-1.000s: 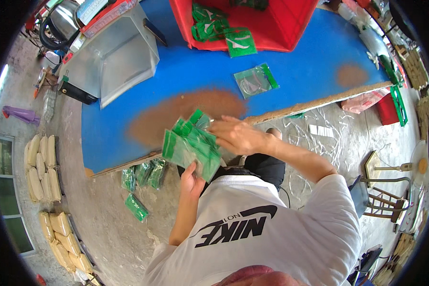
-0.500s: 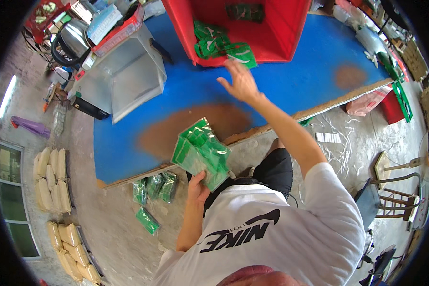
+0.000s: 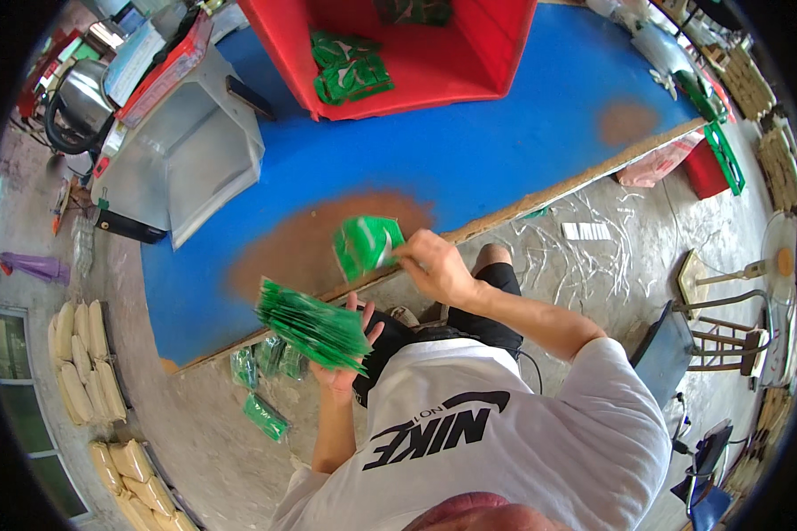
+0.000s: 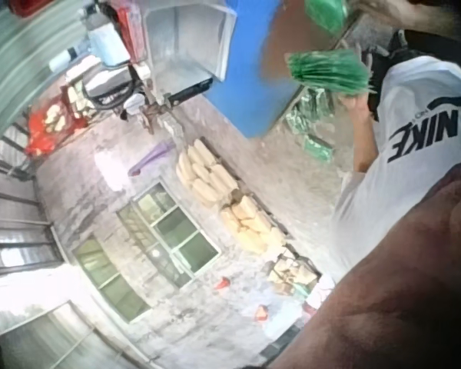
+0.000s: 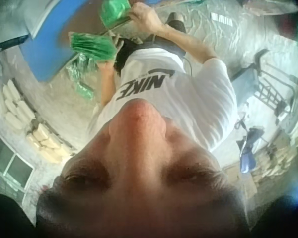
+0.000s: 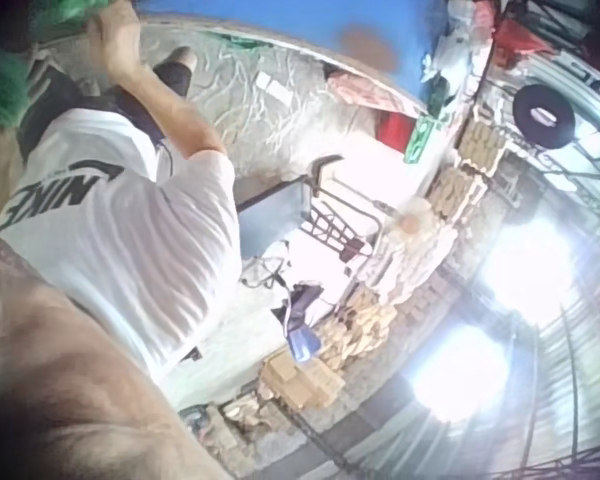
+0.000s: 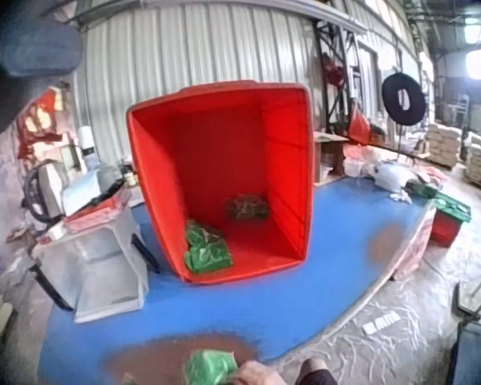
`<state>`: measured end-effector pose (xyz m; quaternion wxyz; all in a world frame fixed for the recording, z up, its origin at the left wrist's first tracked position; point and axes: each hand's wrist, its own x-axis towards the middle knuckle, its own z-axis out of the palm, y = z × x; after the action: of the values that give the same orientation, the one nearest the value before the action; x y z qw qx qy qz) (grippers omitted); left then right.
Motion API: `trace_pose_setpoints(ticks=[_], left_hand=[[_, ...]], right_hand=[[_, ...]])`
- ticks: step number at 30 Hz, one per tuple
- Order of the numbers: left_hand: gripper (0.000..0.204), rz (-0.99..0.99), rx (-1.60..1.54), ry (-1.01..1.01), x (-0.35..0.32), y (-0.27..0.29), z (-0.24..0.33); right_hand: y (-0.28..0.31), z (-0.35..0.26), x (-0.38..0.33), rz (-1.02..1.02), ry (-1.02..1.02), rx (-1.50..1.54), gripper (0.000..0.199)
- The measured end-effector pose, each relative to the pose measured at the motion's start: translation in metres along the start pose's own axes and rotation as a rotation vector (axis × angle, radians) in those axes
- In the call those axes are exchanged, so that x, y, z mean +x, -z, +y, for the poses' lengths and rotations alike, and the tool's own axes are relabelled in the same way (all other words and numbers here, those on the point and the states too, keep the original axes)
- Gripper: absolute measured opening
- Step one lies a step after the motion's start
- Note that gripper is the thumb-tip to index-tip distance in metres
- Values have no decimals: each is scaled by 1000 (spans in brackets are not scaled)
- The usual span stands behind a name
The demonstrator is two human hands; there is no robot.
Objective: The recorder sorts small green packets and places them into larger clear plastic bags.
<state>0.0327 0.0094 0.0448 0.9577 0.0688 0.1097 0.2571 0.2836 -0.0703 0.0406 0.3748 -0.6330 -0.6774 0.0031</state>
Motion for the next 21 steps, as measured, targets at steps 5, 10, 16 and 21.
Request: trace_pose_setpoints(ticks=[5,10,16,21], left_hand=[[73,-23,89,-53,33,-2,1],[60,182,483,-364,70,-22,9],[47,413,1535,-841,101,-23,7],[38,593,1349,-739,106,-18,-21]], right_hand=[[46,-30,42,-44,-660,1077,16],[67,32,99,-133,-571,1164,22],[80,248,240,444,-374,-37,46],[149,460,318,422,-233,-473,65]])
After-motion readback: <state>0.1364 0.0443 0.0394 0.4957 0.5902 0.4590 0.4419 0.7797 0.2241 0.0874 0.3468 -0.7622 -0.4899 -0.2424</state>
